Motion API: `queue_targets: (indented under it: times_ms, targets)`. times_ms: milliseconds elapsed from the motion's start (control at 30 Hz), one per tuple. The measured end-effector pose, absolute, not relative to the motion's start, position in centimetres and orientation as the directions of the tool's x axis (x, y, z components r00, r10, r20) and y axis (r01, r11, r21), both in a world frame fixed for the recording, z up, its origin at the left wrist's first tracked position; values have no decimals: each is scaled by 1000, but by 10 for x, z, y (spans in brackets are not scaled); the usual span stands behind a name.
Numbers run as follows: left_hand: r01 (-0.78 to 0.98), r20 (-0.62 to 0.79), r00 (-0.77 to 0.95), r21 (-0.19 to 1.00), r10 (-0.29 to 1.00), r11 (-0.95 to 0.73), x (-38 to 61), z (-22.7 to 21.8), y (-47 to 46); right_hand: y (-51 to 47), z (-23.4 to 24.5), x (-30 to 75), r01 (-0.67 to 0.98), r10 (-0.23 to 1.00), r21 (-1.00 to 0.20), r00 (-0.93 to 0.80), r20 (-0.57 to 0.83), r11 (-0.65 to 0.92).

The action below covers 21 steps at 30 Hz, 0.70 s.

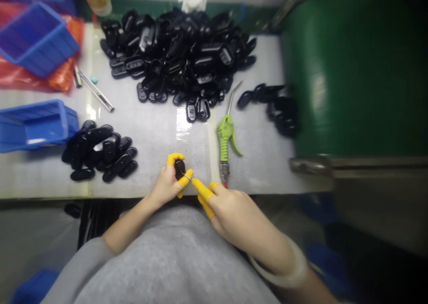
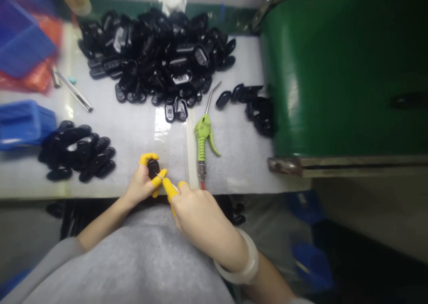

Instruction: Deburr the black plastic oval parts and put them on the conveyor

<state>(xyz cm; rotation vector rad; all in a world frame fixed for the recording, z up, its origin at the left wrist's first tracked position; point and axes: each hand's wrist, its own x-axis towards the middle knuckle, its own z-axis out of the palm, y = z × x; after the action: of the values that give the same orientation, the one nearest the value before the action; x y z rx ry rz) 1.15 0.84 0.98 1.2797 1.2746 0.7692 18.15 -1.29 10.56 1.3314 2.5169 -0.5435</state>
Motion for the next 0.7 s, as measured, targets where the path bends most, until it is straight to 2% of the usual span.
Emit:
queue_targets:
  times_ms: [133,500,700]
  targets:
    - [223,-236,212,956,948,189,12,11,10,-13,106,182,840,746,-243,-542,-387,485]
    - [283,-240,181,941,954,184,13,5,10,4,111,179,864,660,-360,-503,-558,353]
    - [332,-236,185,929,954,166,13,8,14,-3,106,173,852,666,-284,-521,-534,439]
